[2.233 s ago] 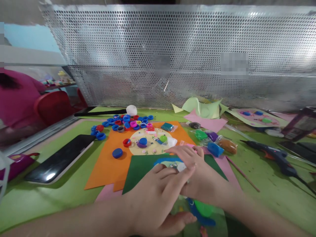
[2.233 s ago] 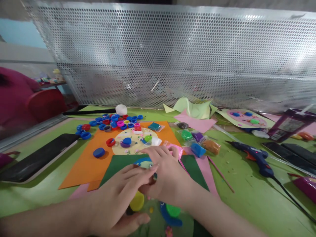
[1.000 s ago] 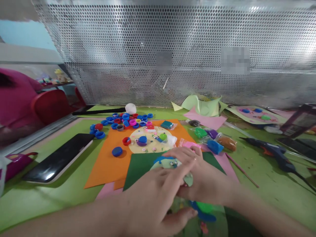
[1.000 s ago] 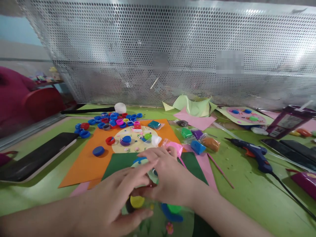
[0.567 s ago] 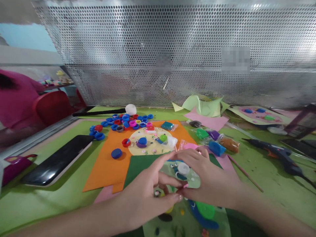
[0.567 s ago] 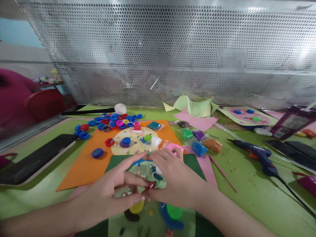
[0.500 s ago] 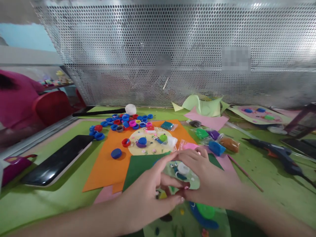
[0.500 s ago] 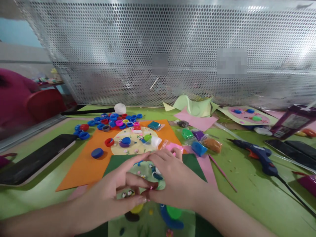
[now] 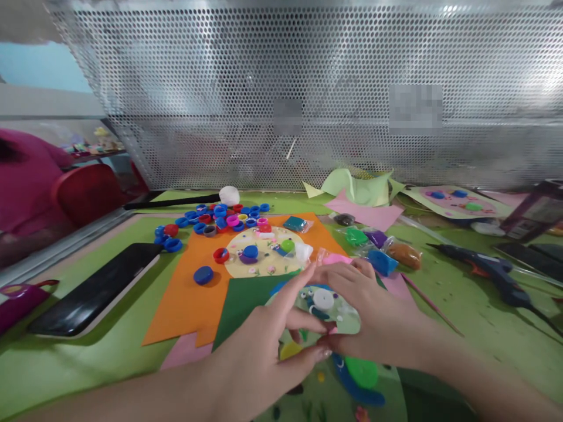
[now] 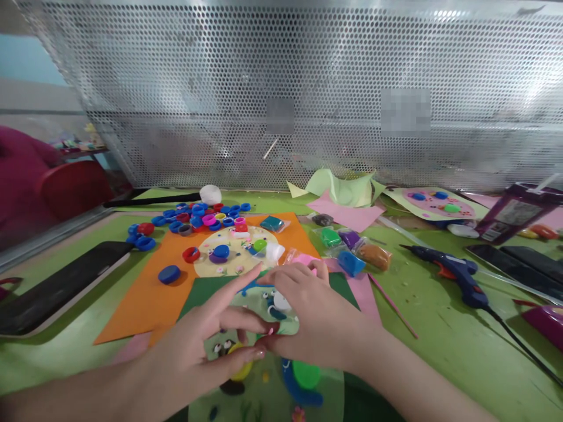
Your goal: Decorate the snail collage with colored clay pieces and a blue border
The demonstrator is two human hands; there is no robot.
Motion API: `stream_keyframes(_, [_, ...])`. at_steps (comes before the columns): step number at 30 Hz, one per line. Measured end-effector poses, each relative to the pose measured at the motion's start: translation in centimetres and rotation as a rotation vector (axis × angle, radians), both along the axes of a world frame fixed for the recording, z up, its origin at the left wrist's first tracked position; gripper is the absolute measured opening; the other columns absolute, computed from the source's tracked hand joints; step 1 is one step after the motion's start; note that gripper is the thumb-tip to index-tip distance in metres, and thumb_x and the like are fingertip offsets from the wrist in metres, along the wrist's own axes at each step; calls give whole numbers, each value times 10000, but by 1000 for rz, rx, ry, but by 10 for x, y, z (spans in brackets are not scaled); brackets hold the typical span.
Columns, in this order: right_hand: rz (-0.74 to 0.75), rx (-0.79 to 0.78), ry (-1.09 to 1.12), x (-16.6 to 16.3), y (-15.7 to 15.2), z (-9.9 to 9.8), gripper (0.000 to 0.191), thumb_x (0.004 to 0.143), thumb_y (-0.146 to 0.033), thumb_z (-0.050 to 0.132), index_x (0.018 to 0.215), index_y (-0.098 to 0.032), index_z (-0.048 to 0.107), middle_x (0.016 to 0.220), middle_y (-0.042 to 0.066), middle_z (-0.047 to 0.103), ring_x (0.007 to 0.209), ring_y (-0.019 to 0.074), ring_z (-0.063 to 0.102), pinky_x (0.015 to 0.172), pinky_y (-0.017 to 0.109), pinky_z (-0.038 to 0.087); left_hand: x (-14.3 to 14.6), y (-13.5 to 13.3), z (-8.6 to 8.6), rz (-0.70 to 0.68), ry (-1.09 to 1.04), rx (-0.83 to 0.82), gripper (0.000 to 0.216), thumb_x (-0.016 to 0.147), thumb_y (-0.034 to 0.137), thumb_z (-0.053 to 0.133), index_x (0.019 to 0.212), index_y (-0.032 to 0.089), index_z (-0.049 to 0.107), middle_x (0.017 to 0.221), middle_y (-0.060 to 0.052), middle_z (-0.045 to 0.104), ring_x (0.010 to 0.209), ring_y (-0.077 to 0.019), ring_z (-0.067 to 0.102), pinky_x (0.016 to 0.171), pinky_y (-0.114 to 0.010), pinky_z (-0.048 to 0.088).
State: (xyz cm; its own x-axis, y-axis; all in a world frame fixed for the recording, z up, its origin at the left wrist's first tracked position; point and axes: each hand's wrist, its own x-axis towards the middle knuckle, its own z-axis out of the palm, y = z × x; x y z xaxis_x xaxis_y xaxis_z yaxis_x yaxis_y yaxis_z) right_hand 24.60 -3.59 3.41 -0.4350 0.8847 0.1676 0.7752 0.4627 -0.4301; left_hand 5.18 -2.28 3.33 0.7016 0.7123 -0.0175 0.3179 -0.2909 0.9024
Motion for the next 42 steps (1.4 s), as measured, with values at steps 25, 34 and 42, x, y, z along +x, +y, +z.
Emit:
stream_keyframes(25, [27,11,34,0,-3,1,529,604,-344,763,1077,-238,550,1135,52,599,1092,293,522,973,546,323,2,5,7,145,-123,-222,631,751,189,686,1277,270,346,765,49,661,792,-174,627,780,-318,463])
stream_keyframes(34, [246,85,222,10,-1,2,271,808,-218,657,1070,-257,600,1011,11,663,949,174,595,864,349,439,5,14,-7,109,-419,-642,616,679,100,722,1182,218,388,709,76,568,681,-149,647,696,-305,494])
stream_keyframes(42, [182,0,456,9,-1,0,150,825,-205,631,951,-275,675,910,-8,694,830,132,631,708,247,515,6,18,-6,129,-430,-703,607,698,105,707,1198,192,375,714,49,609,693,-153,651,699,-299,494])
